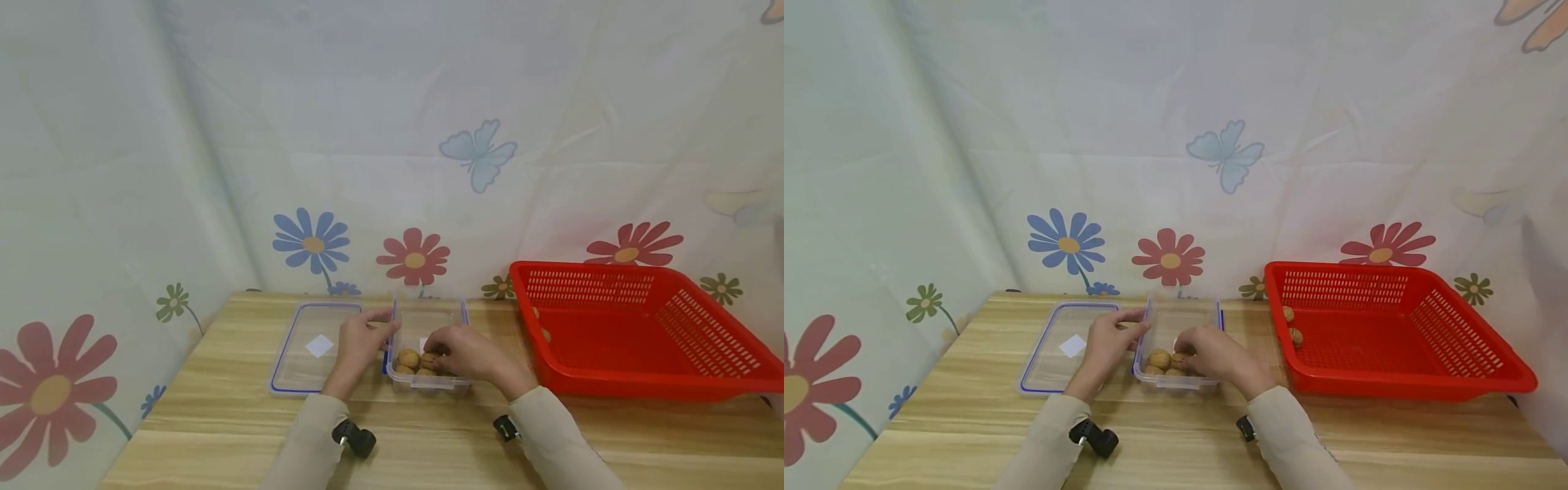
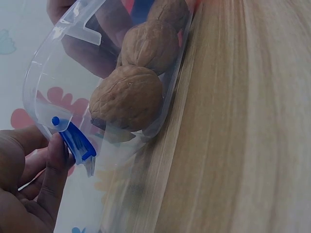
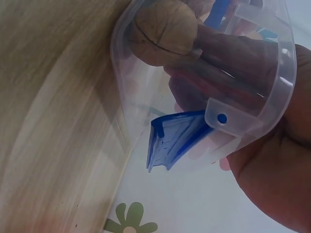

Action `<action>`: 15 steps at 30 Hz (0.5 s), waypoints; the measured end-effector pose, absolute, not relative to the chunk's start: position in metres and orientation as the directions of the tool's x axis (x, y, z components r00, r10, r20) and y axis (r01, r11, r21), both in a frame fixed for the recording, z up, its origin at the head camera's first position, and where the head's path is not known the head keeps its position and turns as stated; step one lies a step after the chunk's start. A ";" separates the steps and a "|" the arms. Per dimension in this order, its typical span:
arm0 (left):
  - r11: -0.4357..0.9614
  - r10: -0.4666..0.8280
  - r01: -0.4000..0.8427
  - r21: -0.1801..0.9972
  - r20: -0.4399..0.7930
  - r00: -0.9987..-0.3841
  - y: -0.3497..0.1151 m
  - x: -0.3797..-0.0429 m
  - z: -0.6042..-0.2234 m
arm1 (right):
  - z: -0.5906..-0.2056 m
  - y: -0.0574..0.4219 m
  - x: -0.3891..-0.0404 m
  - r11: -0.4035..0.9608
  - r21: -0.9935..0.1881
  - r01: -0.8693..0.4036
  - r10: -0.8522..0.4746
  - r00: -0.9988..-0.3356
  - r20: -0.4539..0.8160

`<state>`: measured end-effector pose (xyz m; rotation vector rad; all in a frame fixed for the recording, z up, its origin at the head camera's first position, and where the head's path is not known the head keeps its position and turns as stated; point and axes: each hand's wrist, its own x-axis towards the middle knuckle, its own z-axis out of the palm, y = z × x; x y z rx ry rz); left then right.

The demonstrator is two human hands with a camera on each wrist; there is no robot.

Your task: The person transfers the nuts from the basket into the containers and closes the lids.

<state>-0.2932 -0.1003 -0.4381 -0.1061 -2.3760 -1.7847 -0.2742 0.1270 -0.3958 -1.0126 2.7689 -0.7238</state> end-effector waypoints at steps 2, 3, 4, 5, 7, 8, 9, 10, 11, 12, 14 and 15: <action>0.281 -0.044 0.156 0.947 0.175 -0.984 -0.100 -0.293 -0.438 | -0.396 0.126 -0.274 0.667 -0.453 -0.592 -0.636 -0.768 0.067; 0.280 -0.044 0.156 0.947 0.175 -0.984 -0.100 -0.293 -0.438 | -0.396 0.126 -0.274 0.666 -0.445 -0.599 -0.640 -0.765 0.072; 0.279 -0.044 0.155 0.948 0.174 -0.984 -0.100 -0.293 -0.437 | -0.396 0.126 -0.274 0.665 -0.439 -0.604 -0.643 -0.762 0.075; 0.279 -0.045 0.154 0.948 0.173 -0.984 -0.100 -0.293 -0.437 | -0.396 0.125 -0.274 0.664 -0.434 -0.609 -0.646 -0.759 0.079; 0.281 -0.044 0.155 0.947 0.174 -0.984 -0.100 -0.293 -0.437 | -0.396 0.125 -0.274 0.661 -0.430 -0.615 -0.650 -0.756 0.082; 0.282 -0.044 0.157 0.946 0.176 -0.983 -0.100 -0.293 -0.437 | -0.396 0.125 -0.274 0.659 -0.431 -0.617 -0.652 -0.754 0.083; 0.283 -0.044 0.158 0.946 0.177 -0.983 -0.100 -0.292 -0.436 | -0.395 0.125 -0.274 0.658 -0.434 -0.615 -0.651 -0.755 0.082; 0.284 -0.044 0.158 0.946 0.177 -0.983 -0.100 -0.292 -0.436 | -0.395 0.125 -0.274 0.656 -0.439 -0.614 -0.651 -0.755 0.082; 0.286 -0.044 0.158 0.945 0.178 -0.983 -0.099 -0.292 -0.436 | -0.395 0.125 -0.274 0.655 -0.445 -0.611 -0.650 -0.756 0.083; 0.287 -0.044 0.159 0.945 0.179 -0.983 -0.099 -0.292 -0.435 | -0.395 0.125 -0.273 0.654 -0.451 -0.607 -0.647 -0.758 0.082; 0.289 -0.044 0.160 0.944 0.180 -0.983 -0.099 -0.292 -0.435 | -0.395 0.125 -0.273 0.652 -0.462 -0.601 -0.643 -0.761 0.083; 0.289 -0.045 0.159 0.944 0.179 -0.983 -0.099 -0.292 -0.435 | -0.395 0.125 -0.273 0.649 -0.463 -0.603 -0.644 -0.760 0.087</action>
